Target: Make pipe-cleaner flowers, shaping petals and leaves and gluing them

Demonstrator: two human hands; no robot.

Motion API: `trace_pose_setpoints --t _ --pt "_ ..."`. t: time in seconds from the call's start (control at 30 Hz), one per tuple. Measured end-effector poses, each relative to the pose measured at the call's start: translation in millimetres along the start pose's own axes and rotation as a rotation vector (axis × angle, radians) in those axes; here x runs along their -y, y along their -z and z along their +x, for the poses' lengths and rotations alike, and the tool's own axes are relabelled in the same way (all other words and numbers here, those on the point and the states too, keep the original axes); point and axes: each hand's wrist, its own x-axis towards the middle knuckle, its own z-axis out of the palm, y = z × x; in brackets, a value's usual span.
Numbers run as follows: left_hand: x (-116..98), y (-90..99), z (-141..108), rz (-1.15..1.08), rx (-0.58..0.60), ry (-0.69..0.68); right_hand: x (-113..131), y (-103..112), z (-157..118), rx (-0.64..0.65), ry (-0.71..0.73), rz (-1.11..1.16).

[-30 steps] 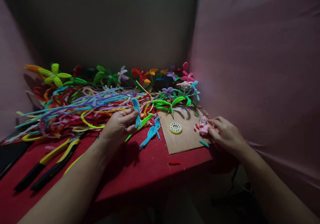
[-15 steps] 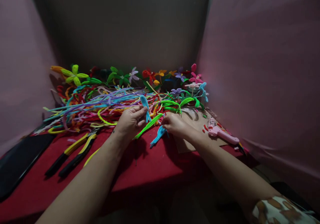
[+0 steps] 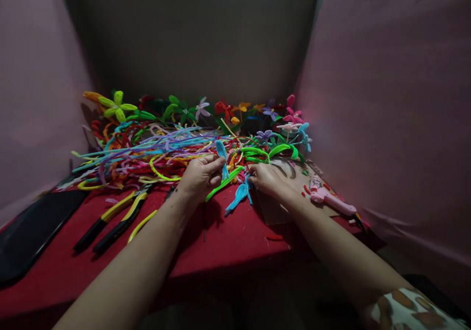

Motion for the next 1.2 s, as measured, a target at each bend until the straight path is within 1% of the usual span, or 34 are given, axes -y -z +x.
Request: trace_pose_setpoints --t 0.13,0.2,0.23,0.3,0.37,0.4,0.43,0.47,0.53,0.6,0.7,0.8,0.87,0.93,1.03,1.13,1.2 --pt "0 -0.2 0 0.007 -0.017 0.020 -8 5 5 -0.052 -0.007 0.065" --pt "2 0.4 1 0.015 -0.019 0.028 -16 11 8 -0.088 -0.051 0.141" --pt "3 0.9 1 0.021 -0.017 0.032 -20 16 9 -0.105 -0.080 0.227" --pt "5 2.2 3 0.039 -0.010 0.028 -24 24 10 -0.170 -0.113 0.505" --pt "8 3.4 3 0.066 -0.003 0.020 -23 31 10 -0.247 -0.080 0.754" --pt "9 3.7 4 0.077 -0.005 0.016 -21 33 10 -0.267 -0.045 0.830" --pt "10 3.9 4 0.089 -0.009 0.017 -18 33 9 -0.257 -0.007 0.886" --pt "11 3.9 3 0.098 -0.017 0.020 -14 33 9 -0.220 0.031 0.933" --pt "12 3.3 3 0.114 -0.034 0.034 -5 30 10 -0.102 0.098 1.024" --pt "12 2.2 2 0.136 -0.041 0.040 4 26 11 -0.015 0.133 1.094" --pt "11 0.2 0 0.182 -0.044 0.044 14 21 12 0.024 0.118 1.118" --pt "9 -3.7 -2 0.275 -0.064 0.051 20 16 9 -0.008 0.058 1.141" --pt "7 -7.8 -4 0.348 -0.073 0.035 20 13 7 -0.037 0.044 1.145" --pt "6 -12.0 -6 0.416 -0.084 0.012 18 10 6 -0.077 0.082 1.097" --pt "5 -15.8 -7 0.497 -0.127 -0.006 14 6 7 -0.152 0.158 0.957" --pt "6 -16.0 -7 0.550 -0.185 -0.013 10 1 8 -0.204 0.183 0.832" --pt "6 -15.9 -6 0.564 -0.203 -0.019 9 -1 9 -0.225 0.200 0.770"
